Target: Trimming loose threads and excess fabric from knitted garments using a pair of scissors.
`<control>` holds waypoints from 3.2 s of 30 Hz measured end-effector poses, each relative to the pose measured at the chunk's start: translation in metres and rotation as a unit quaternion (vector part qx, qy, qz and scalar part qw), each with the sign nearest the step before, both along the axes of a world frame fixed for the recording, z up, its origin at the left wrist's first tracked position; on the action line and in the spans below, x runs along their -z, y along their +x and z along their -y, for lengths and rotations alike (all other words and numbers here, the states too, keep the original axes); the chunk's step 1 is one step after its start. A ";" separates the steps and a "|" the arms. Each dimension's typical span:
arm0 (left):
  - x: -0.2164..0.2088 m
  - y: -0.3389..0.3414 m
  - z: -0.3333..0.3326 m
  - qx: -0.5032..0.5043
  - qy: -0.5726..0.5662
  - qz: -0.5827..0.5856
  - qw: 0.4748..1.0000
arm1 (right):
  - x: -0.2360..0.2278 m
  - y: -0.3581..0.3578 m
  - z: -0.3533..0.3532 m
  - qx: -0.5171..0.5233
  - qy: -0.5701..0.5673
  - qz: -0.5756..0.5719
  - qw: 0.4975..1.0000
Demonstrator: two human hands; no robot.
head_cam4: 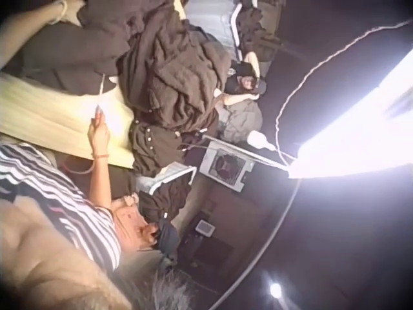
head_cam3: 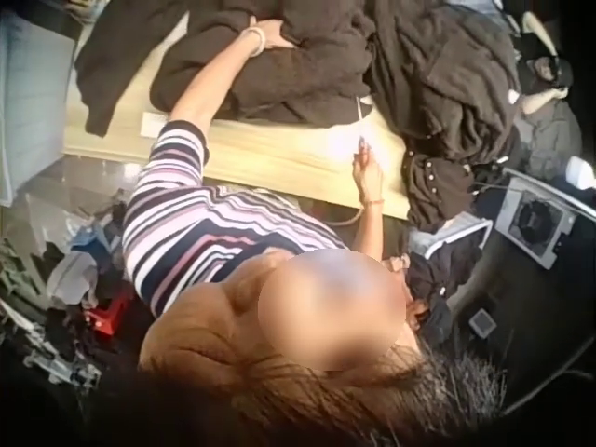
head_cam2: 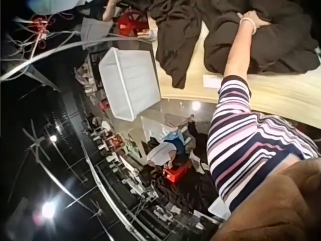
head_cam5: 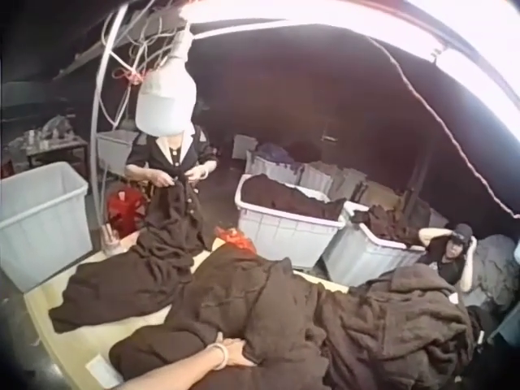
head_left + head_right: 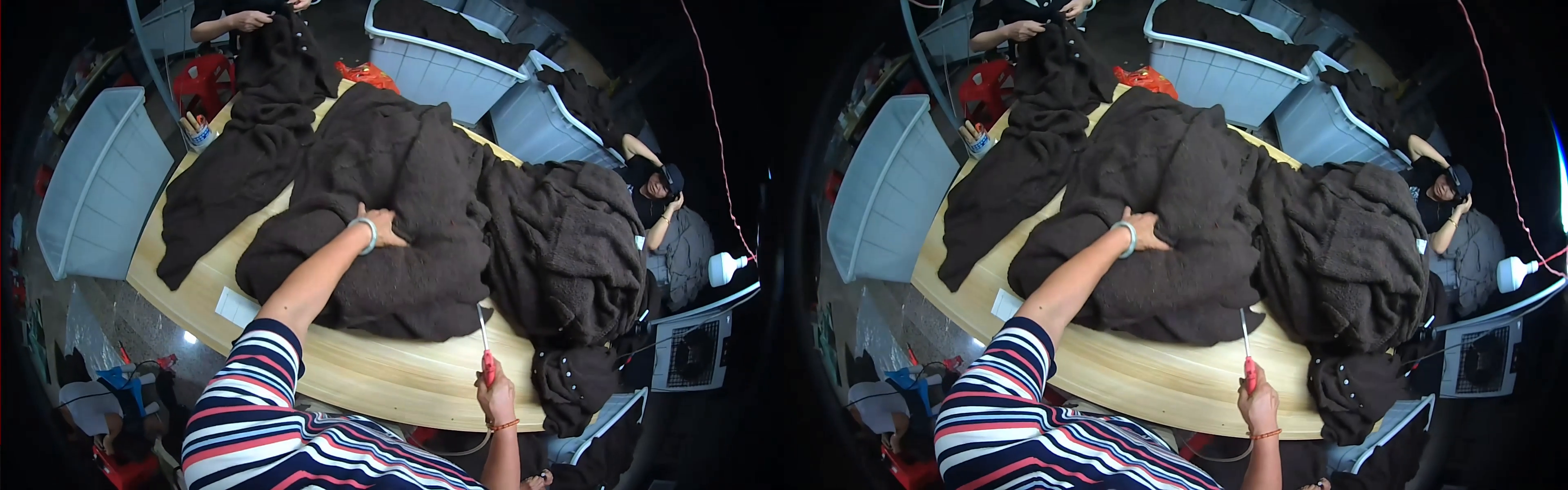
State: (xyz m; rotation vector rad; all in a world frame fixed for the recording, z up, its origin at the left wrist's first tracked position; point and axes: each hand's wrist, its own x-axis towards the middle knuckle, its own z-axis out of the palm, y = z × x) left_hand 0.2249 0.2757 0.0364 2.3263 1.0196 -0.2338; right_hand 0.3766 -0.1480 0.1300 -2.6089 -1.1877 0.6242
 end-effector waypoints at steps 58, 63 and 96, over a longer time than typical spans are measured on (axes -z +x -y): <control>-0.399 0.112 0.072 0.137 -0.395 0.531 0.737 | -0.010 0.064 0.070 0.157 0.386 -0.118 0.901; -0.444 0.117 0.161 0.151 -0.493 0.517 0.683 | -0.053 0.094 0.113 0.155 0.511 -0.116 0.837; -0.124 -0.201 0.216 -0.131 0.138 0.287 0.939 | -0.052 0.039 -0.002 -0.118 0.246 -0.070 0.960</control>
